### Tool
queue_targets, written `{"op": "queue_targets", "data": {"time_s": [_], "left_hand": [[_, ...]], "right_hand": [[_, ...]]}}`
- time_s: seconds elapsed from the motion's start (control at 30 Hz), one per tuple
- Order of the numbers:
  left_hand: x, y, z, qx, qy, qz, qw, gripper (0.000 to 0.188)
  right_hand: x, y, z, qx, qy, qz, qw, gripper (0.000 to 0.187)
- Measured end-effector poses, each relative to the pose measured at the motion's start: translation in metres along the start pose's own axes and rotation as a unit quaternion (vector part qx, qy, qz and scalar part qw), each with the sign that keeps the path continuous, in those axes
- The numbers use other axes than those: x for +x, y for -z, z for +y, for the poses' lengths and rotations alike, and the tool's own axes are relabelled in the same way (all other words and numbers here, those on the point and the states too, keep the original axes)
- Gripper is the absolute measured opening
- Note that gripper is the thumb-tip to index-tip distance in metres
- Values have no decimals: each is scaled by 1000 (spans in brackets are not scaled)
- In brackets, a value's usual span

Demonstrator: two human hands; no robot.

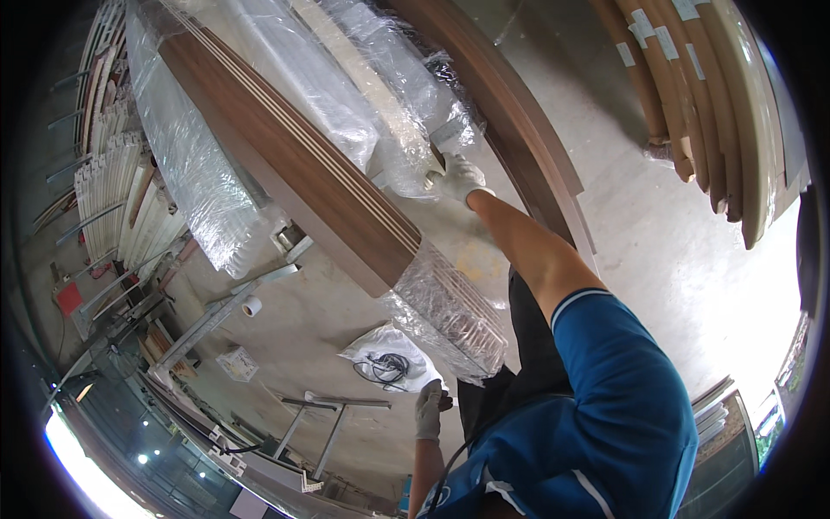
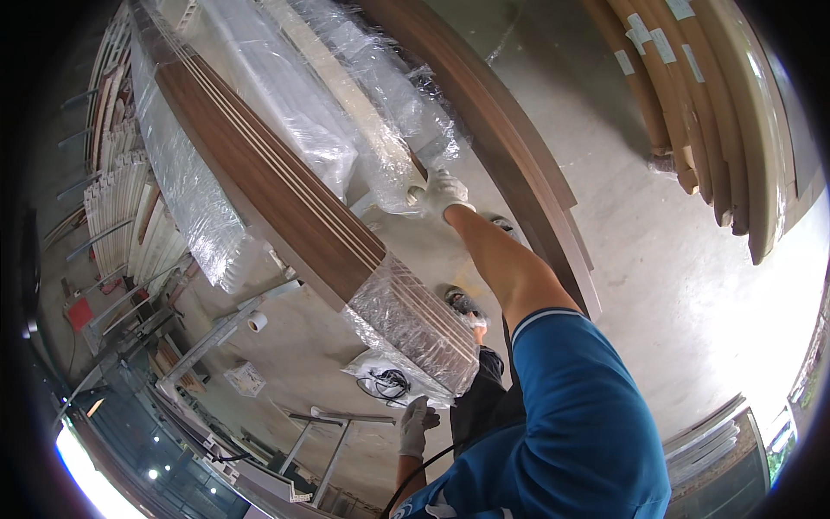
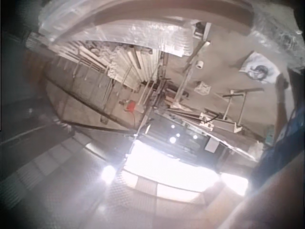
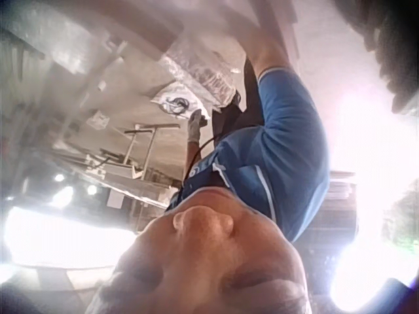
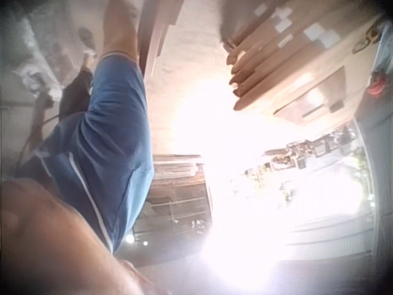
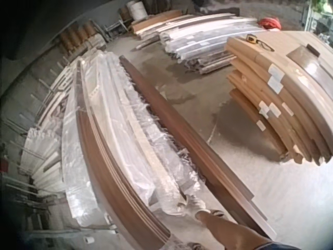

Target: The person stacks long wooden planks on a metal rack and wraps them with clear plastic film. They repeatedly pick up planks, align them, and roll the film around the stack to secure it.

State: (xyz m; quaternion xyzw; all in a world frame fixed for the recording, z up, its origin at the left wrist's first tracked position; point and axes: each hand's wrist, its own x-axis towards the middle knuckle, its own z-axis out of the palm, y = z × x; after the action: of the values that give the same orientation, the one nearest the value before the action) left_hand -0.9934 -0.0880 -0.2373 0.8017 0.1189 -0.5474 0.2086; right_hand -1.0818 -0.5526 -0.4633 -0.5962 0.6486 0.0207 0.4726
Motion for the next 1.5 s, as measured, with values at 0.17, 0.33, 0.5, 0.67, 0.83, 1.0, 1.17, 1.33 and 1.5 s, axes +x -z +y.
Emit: {"op": "queue_targets", "data": {"time_s": [0.17,0.33,0.5,0.67,0.83,1.0,1.17,1.33,1.5], "left_hand": [[13,4,1,-29,-15,3,999,41],[36,-11,32,-42,-39,11,998,40],[10,-24,143,-47,-229,88,968,32],[-101,-63,275,-26,-511,66,857,44],[-147,-188,392,-10,-576,-28,817,82],[-101,-257,481,38,-523,-123,843,83],[-50,-216,509,444,-573,127,677,18],[-36,-210,539,493,-634,155,575,34],[-64,-222,583,-146,-452,-258,841,60]], "right_hand": [[36,-20,15,241,-54,-133,960,62],[35,4,19,364,-65,-183,911,53],[-16,95,11,375,22,-104,921,55],[-60,199,-2,435,53,-59,897,42],[-102,272,-31,428,119,-21,895,35],[-145,307,-70,463,125,-11,877,40],[-165,334,-91,490,89,11,867,37],[-183,372,-117,436,154,25,886,28],[-208,360,-151,360,130,42,923,34]]}}
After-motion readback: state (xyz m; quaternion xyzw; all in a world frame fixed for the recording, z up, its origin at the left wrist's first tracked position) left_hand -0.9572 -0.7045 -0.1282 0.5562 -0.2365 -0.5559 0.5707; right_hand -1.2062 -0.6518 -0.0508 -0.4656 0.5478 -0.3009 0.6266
